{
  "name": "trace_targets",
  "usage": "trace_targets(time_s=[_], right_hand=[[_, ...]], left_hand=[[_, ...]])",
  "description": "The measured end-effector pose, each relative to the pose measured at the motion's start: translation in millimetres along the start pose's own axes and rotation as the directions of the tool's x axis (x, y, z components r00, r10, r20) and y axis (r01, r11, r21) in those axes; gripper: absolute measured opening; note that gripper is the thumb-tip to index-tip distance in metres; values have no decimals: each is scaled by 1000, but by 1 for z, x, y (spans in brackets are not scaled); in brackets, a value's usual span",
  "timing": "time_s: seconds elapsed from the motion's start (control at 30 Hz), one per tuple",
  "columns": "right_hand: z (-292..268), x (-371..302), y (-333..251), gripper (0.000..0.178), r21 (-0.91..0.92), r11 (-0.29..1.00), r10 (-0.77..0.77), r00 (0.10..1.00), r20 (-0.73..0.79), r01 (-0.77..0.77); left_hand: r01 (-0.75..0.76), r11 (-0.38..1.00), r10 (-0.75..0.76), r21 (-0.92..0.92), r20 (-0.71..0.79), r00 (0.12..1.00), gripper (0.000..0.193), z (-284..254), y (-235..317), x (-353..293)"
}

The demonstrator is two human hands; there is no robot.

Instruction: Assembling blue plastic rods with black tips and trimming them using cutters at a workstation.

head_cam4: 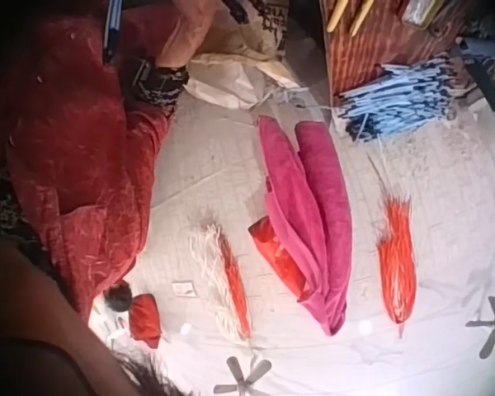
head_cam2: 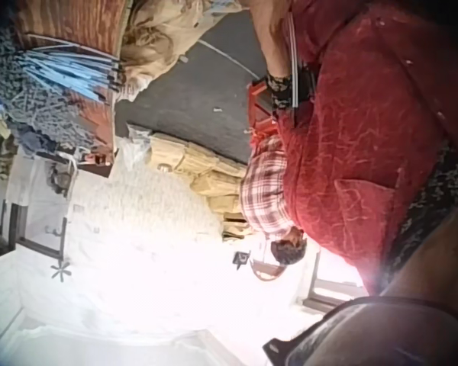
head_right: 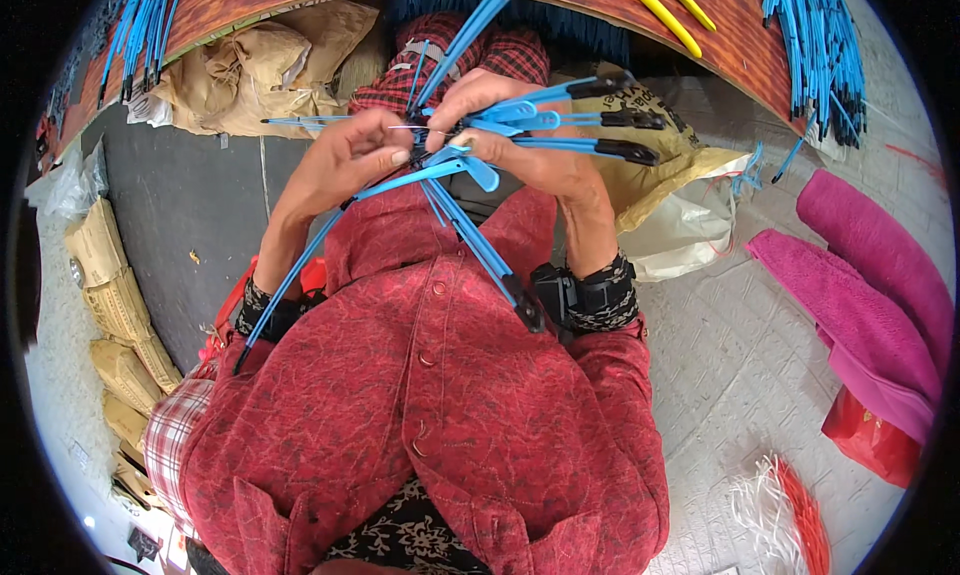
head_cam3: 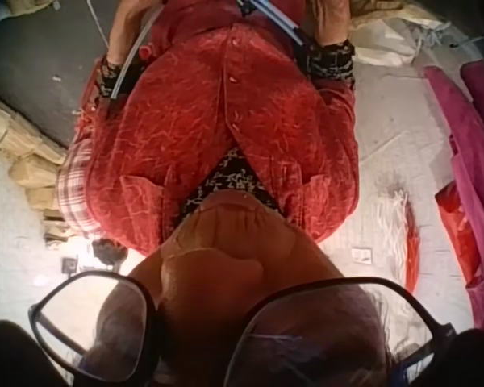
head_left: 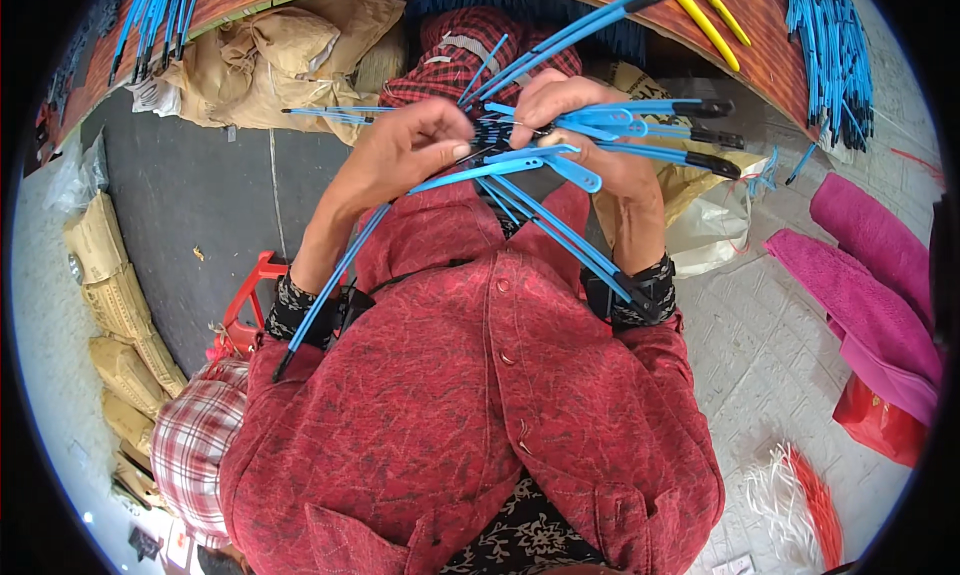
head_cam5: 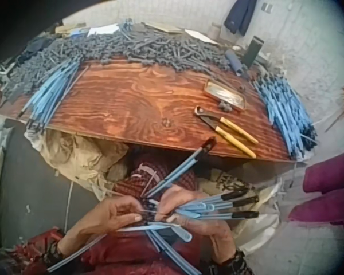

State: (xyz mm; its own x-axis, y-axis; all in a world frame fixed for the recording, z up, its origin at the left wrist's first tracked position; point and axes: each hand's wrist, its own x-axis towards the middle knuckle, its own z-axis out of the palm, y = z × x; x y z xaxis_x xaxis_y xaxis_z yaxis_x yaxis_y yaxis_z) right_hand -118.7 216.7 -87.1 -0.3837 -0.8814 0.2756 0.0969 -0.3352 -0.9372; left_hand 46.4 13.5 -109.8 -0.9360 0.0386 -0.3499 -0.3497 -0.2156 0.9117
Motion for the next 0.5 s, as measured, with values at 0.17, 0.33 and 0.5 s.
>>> trace_targets(time_s=[0.17, 0.33, 0.5], right_hand=[[-3, -5, 1, 26, -18, 1000, -17, 999, 35, 18], [-6, -11, 6, 22, 49, 995, -82, 996, -31, 83], [-2, -11, 7, 22, 21, 993, -112, 993, -40, 113]], left_hand=[[-174, 920, 138, 351, 126, 982, 9, -7, -9, -1], [117, 991, -122, 58, 107, 987, 16, -23, -2, -12], [-358, 861, 361, -361, -61, 930, 15, -32, -4, -15]])
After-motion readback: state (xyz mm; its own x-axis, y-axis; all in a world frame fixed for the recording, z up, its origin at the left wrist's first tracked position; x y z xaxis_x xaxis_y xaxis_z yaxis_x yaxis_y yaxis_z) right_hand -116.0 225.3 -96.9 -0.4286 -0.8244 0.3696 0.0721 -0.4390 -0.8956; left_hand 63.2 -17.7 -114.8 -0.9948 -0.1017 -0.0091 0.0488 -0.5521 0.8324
